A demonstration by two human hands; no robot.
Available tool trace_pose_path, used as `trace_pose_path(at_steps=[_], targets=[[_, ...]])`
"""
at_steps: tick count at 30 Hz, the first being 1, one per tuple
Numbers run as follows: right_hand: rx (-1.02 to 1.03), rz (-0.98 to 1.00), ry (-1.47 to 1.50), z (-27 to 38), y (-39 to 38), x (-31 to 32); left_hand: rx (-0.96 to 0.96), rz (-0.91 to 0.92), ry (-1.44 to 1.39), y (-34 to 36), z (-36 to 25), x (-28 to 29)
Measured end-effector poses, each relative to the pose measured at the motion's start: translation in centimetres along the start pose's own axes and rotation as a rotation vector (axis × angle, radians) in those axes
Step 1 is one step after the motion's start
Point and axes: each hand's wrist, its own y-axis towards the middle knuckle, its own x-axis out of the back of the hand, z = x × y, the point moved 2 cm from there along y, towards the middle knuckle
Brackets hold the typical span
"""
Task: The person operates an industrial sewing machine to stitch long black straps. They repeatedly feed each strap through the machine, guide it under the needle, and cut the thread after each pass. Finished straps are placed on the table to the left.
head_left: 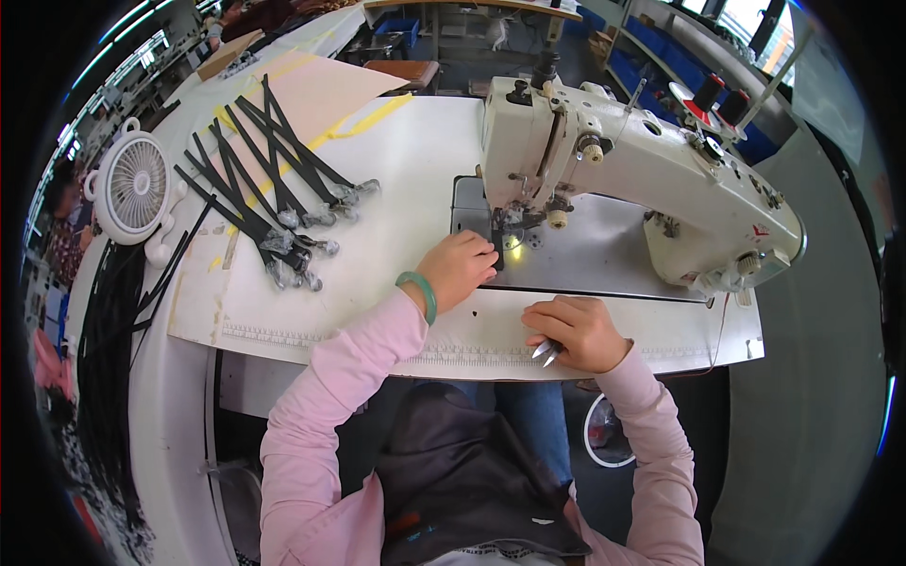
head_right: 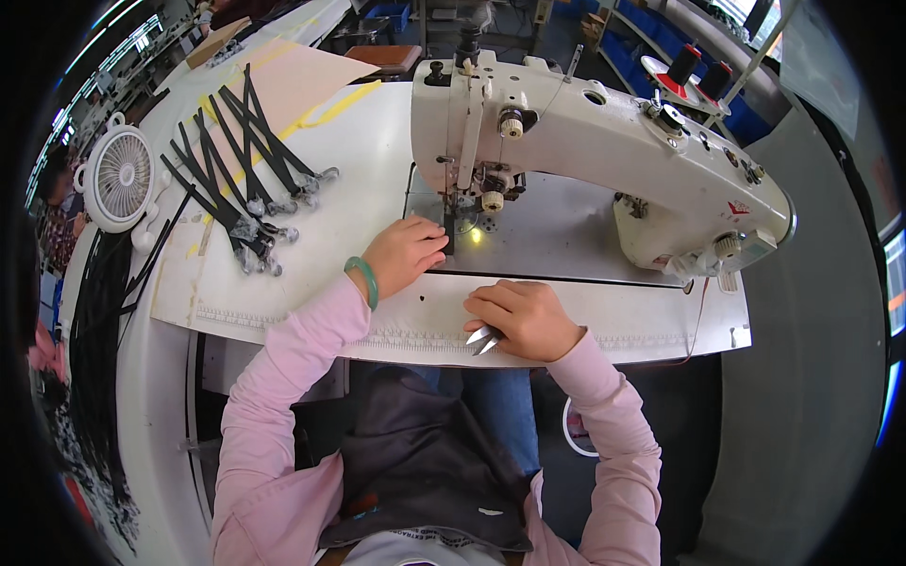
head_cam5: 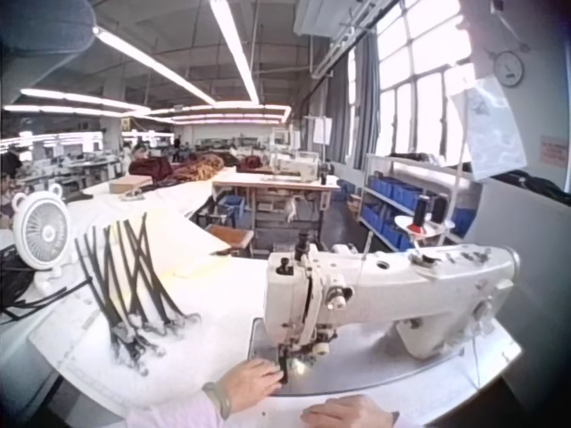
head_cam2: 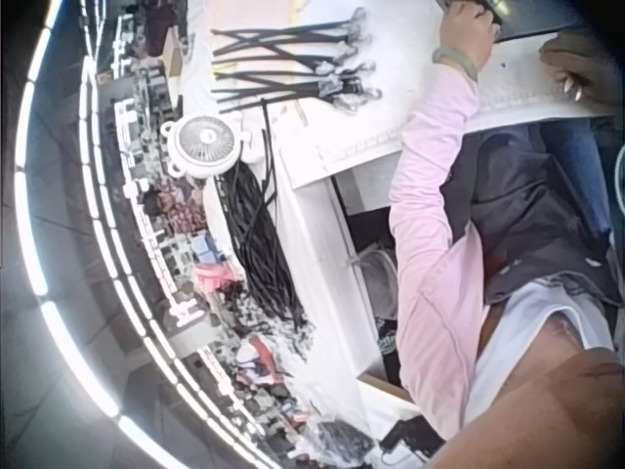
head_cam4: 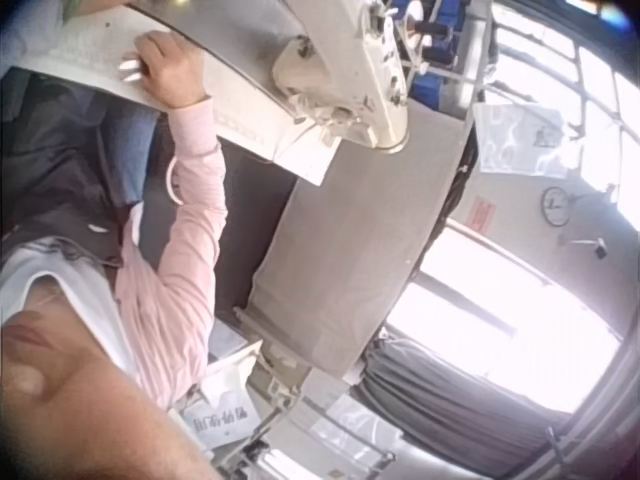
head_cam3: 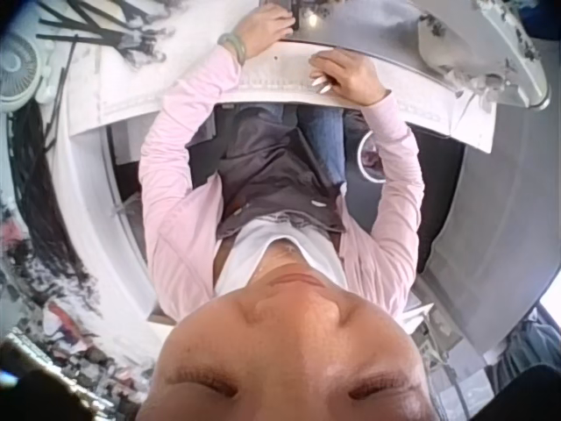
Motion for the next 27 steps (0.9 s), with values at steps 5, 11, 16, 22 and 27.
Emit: trace_pose_path(at_steps=[5,11,16,22,27], targets=[[-0.104,-0.052,-0.094,-0.8,-2.1,3.0,0.003,-0.003,-0.043,0.3,0.0,0.4],[-0.210,-0.080,-0.139,-1.5,-3.7,3.9,0.031,-0.046,-0.117,0.8,1.3,0.3],[-0.222,-0.102,-0.129,-1.7,-4.2,3.2,0.122,-0.003,-0.184,1.1,2.0,0.0],[-0.253,-0.131,-0.128,-1.9,-4.7,3.2,0.257,-0.090,-0.068,2.2,4.1,-0.4],[-0.267,-0.167,-0.140,-1.7,-5.1,3.6,0.037,-0.039,0.020,4.4,7.1,-2.0]])
